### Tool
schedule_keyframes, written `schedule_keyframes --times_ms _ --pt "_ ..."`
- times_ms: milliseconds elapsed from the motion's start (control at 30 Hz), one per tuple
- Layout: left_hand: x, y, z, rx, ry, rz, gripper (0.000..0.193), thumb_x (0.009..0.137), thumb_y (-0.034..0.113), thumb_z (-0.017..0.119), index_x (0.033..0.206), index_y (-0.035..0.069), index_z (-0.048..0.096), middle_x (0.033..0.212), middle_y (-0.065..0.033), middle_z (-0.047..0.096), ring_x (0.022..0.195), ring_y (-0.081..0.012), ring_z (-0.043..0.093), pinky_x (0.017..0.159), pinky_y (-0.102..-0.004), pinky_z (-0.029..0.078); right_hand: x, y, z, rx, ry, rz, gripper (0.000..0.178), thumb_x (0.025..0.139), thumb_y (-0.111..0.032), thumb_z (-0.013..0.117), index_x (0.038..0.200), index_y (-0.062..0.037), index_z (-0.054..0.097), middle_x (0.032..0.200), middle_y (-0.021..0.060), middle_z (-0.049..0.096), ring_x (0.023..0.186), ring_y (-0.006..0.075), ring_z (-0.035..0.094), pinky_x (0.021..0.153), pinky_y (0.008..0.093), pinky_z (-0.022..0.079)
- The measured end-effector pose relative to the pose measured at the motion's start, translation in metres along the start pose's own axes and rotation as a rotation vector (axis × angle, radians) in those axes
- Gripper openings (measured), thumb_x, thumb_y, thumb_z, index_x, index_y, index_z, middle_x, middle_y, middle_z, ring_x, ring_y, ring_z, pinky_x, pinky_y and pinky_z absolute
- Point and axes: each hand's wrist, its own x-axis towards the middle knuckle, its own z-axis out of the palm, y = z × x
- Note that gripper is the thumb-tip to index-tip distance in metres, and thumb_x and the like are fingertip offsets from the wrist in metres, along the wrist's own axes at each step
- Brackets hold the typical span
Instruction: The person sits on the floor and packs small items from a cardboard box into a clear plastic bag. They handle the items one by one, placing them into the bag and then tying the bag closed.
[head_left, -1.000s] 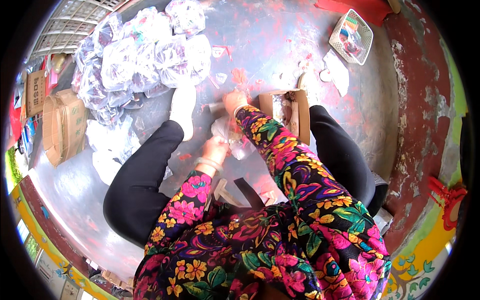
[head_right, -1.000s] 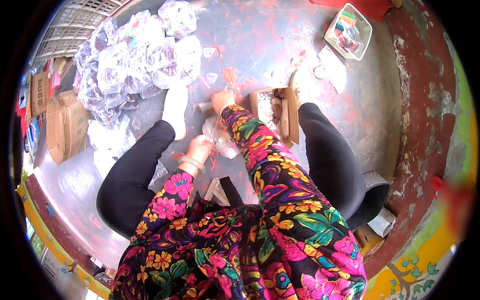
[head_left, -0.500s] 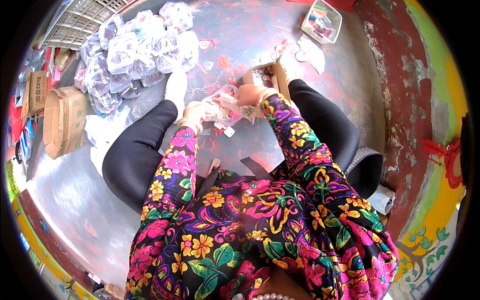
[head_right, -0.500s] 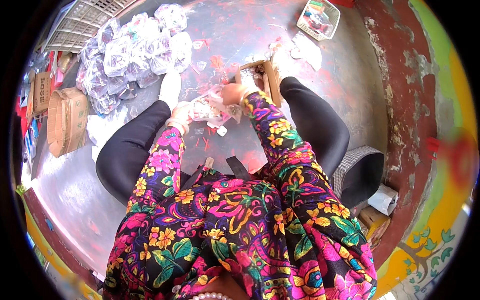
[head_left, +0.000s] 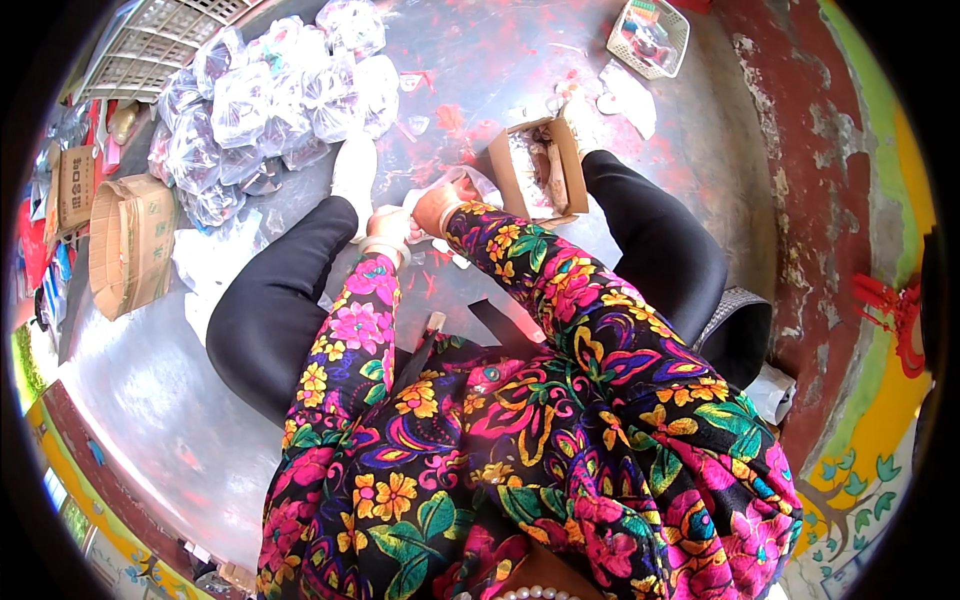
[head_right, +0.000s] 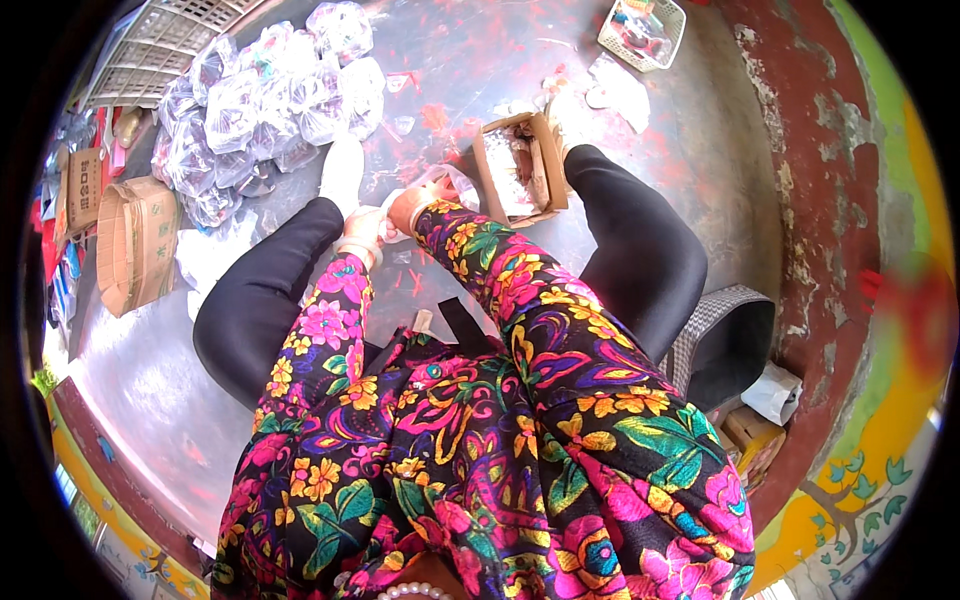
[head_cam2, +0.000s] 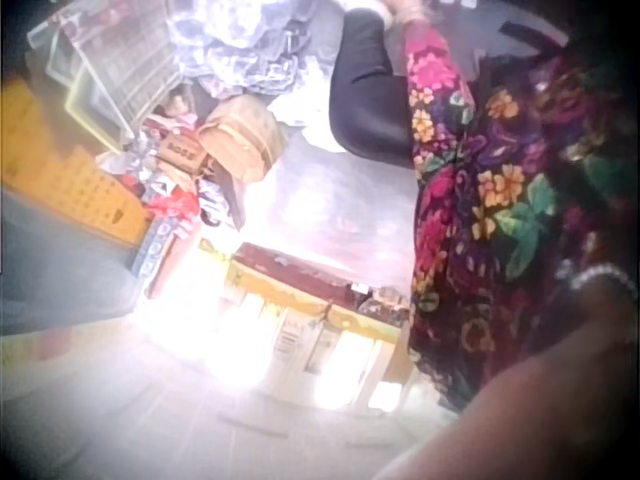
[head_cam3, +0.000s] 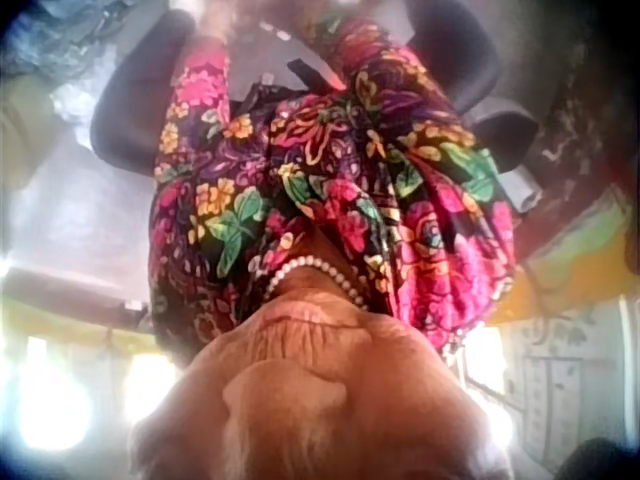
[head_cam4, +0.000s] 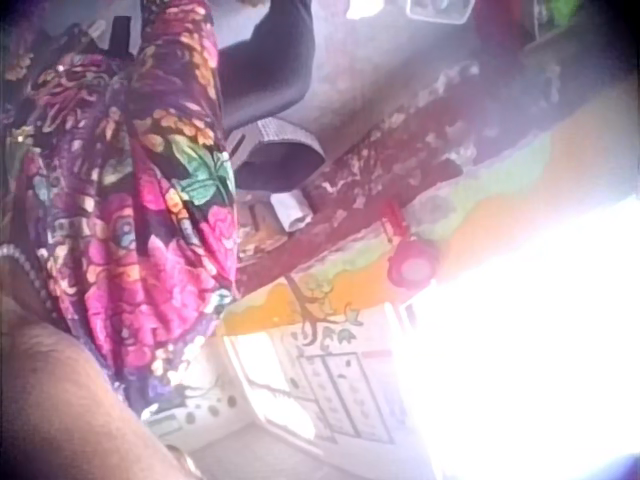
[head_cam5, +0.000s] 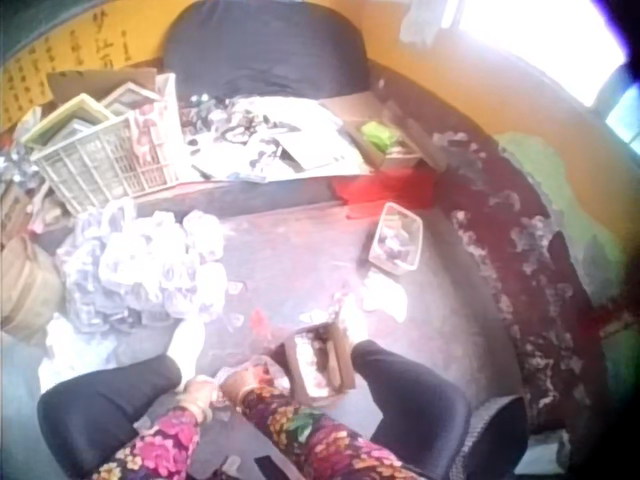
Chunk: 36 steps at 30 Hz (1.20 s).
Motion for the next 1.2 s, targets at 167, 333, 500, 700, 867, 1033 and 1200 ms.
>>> schedule_keyframes --times_ms 167,333,500,700,867,1033,1200 --pt "0.018 -0.004 0.001 0.072 -0.06 0.035 0.008 0.071 0.009 0.053 0.075 0.003 0.055 0.061 -0.0069 0.057 0.047 -0.0149 0.054 0.041 -0.0251 0.038 0.013 0.015 0.038 0.036 0.083 -0.126 0.02 0.069 -0.013 0.057 0.088 -0.0095 0.065 0.09 0.0091 0.062 0.088 0.0217 0.059 0.075 0.0353 0.044" --pt "0.015 -0.01 -0.002 0.001 0.012 0.015 0.008 0.07 0.009 0.053 0.072 0.002 0.056 0.06 -0.0072 0.057 0.047 -0.0154 0.054 0.041 -0.0254 0.038 0.008 0.027 0.04 0.142 0.207 -0.061 0.021 0.07 -0.014 0.057 0.089 -0.0099 0.064 0.085 0.0145 0.061 0.079 0.0288 0.06 0.069 0.0352 0.047" --pt "0.014 -0.009 -0.007 0.052 -0.028 -0.007 0.006 0.07 0.009 0.053 0.07 0.003 0.055 0.057 -0.0062 0.055 0.046 -0.015 0.052 0.042 -0.025 0.037 -0.018 0.07 0.024 1.009 0.405 0.038 0.019 0.065 -0.013 0.058 0.082 -0.0127 0.066 0.077 0.0111 0.063 0.071 0.0204 0.061 0.069 0.0291 0.047" --pt "0.013 -0.003 0.009 -0.07 -0.042 -0.171 0.008 0.073 0.01 0.052 0.07 0.003 0.051 0.056 -0.0058 0.052 0.046 -0.0164 0.048 0.045 -0.0284 0.037 -0.097 0.172 -0.02 1.585 1.12 0.203 0.019 0.071 -0.001 0.048 0.082 -0.002 0.064 0.072 0.0074 0.062 0.065 0.0138 0.057 0.059 0.0237 0.045" --pt "0.037 -0.016 0.008 -0.322 -0.194 -0.413 0.01 0.076 0.009 0.049 0.069 0.002 0.049 0.055 -0.0055 0.048 0.048 -0.0194 0.045 0.048 -0.0292 0.039 -0.134 0.195 -0.015 1.65 1.323 0.54 0.015 0.074 -0.002 0.047 0.078 -0.0003 0.061 0.067 0.0053 0.059 0.059 0.0113 0.054 0.051 0.0225 0.042" --pt "0.029 -0.008 0.018 -0.231 -0.171 -0.361 0.012 0.078 0.011 0.05 0.07 0.002 0.049 0.057 -0.0061 0.049 0.049 -0.0195 0.047 0.05 -0.0296 0.041 -0.099 0.181 0.039 -0.218 0.285 0.353 0.019 0.069 -0.017 0.056 0.08 -0.0033 0.063 0.077 0.0087 0.063 0.074 0.0226 0.061 0.062 0.0317 0.049" --pt "0.033 -0.015 0.01 -0.202 -0.239 -0.329 0.011 0.077 0.013 0.053 0.072 0.004 0.051 0.059 -0.0063 0.05 0.052 -0.0191 0.049 0.053 -0.0295 0.043 -0.066 0.158 0.077 0.298 0.124 0.696 0.019 0.073 -0.016 0.055 0.08 -0.0023 0.066 0.086 0.0127 0.063 0.08 0.0264 0.061 0.069 0.0352 0.049"
